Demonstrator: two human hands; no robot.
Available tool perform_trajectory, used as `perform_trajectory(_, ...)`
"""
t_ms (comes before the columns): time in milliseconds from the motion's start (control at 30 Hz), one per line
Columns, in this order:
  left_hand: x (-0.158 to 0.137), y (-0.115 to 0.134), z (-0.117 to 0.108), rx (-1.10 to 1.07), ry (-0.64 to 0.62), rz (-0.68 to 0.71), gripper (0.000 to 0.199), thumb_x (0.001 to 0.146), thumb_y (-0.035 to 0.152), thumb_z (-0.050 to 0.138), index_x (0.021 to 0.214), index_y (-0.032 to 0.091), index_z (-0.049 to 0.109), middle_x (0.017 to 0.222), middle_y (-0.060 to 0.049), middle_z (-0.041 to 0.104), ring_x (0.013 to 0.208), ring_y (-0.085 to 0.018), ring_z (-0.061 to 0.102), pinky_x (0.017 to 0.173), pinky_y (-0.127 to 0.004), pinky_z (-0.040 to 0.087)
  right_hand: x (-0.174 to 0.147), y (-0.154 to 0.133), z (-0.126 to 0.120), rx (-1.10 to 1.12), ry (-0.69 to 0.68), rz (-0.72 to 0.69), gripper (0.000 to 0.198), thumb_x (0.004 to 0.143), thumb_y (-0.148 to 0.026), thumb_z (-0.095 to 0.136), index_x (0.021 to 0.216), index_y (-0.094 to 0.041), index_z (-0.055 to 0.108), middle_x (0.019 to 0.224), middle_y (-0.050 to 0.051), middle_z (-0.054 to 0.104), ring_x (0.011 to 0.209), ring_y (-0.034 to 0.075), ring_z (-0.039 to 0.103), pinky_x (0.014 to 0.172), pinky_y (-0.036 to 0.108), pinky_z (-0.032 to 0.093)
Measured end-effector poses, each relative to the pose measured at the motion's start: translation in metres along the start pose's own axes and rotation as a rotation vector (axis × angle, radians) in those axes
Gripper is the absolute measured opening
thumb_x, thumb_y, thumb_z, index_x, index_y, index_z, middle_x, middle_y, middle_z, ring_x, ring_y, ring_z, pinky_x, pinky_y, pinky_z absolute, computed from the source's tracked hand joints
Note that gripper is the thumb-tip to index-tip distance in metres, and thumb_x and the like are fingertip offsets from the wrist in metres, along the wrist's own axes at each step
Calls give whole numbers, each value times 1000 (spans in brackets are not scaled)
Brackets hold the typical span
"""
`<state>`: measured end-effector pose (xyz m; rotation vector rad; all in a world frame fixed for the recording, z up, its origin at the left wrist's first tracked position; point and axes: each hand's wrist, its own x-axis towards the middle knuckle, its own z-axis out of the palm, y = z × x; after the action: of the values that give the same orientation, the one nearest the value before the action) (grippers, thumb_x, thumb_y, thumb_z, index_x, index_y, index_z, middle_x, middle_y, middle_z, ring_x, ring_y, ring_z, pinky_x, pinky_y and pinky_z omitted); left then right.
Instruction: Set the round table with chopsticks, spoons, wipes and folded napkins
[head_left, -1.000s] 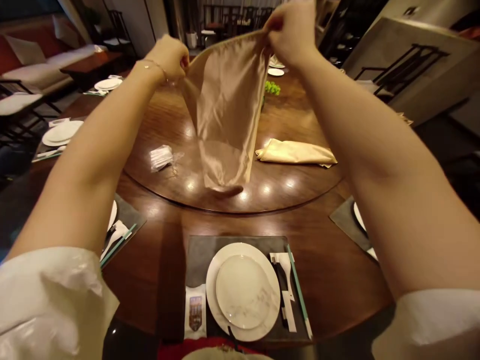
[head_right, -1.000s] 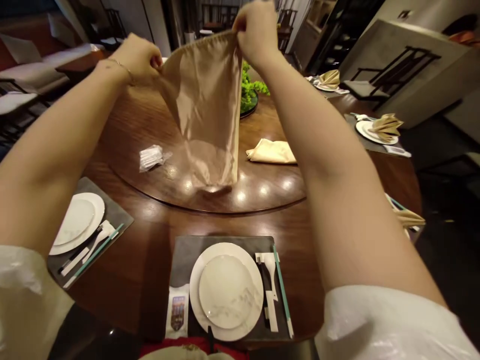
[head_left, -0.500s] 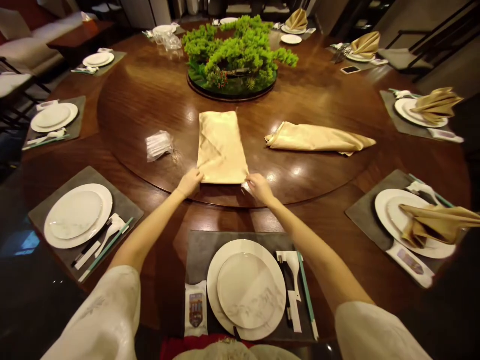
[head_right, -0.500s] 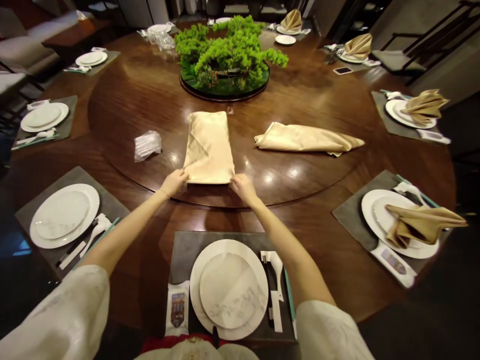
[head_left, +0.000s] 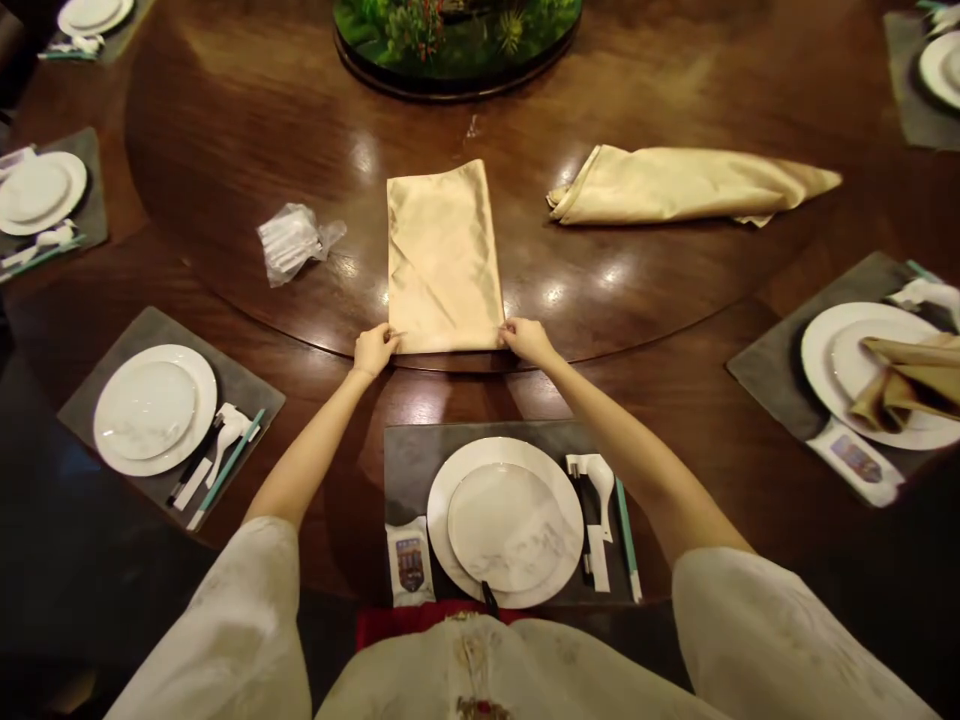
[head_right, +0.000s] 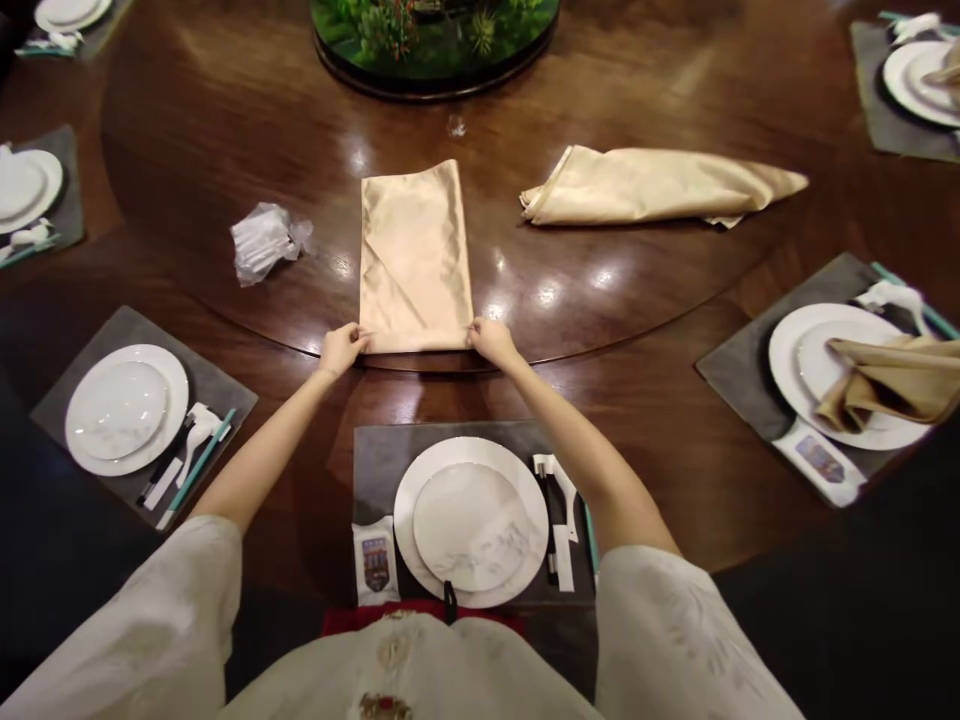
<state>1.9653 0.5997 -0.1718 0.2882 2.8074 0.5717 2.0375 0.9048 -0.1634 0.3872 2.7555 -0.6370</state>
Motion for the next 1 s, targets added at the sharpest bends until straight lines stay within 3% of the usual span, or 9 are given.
perform_trajectory(167,24,15,-7,19,-33,-233,40,63,28,72,100,19,59,103,-11,65,97,-25,61,83,-33,47,21,-10,-1,-54,22,181,33,67,-25,63,98,-14,62,97,12,66,88,24,61,74,29,47)
perform_trajectory(300,32,18,-6,-118,-82,-324,23,54,15,74,72,19,59,90,-9,67,95,-27,63,84,-36,48,25,-12,0,-8,50,187,27,59,-20,68,85,-14,61,89,11,66,85,23,61,73,29,48)
perform_trajectory(400,34,18,-2,-520,-42,-467,29,51,5,72,67,18,52,71,-6,64,81,-26,67,76,-37,52,26,-14,-1,142,37,218,15,57,-13,65,68,-17,55,70,5,64,76,20,62,69,27,49)
perform_trajectory(500,30,18,0,-852,-24,-542,29,54,3,70,72,16,51,68,-4,62,69,-21,68,70,-35,55,25,-13,3,477,40,269,11,63,-11,59,67,-18,51,57,-1,59,61,15,61,61,24,49)
perform_trajectory(600,21,17,-3,-1043,-56,-477,20,58,1,64,70,13,54,72,-4,64,73,-16,67,79,-30,55,22,-9,12,797,126,260,5,68,-15,55,67,-17,51,57,-2,57,56,12,60,58,23,49)
perform_trajectory(733,5,15,-2,-1437,-47,-365,11,64,10,62,66,15,52,74,-2,62,79,-13,64,85,-29,52,4,-4,30,1063,332,185,21,73,-30,55,60,-17,45,56,-5,48,59,9,55,65,22,50)
perform_trajectory(833,-10,13,11,-1320,60,-374,20,71,23,61,60,17,45,64,1,54,72,-12,60,79,-30,53,-19,1,44,980,427,176,33,77,-42,52,57,-17,44,55,-4,45,59,10,50,68,25,49)
perform_trajectory(933,-25,11,25,-831,255,-304,19,70,21,62,61,17,45,70,-2,54,73,-15,58,78,-31,51,-40,7,54,612,465,103,30,79,-38,53,58,-17,49,60,0,52,63,13,50,71,28,45)
perform_trajectory(1000,-33,9,29,-496,363,-162,8,70,17,61,74,17,54,93,-8,59,89,-19,58,86,-34,47,-48,10,56,359,499,-13,21,80,-31,52,64,-17,54,75,5,59,76,17,52,77,31,43)
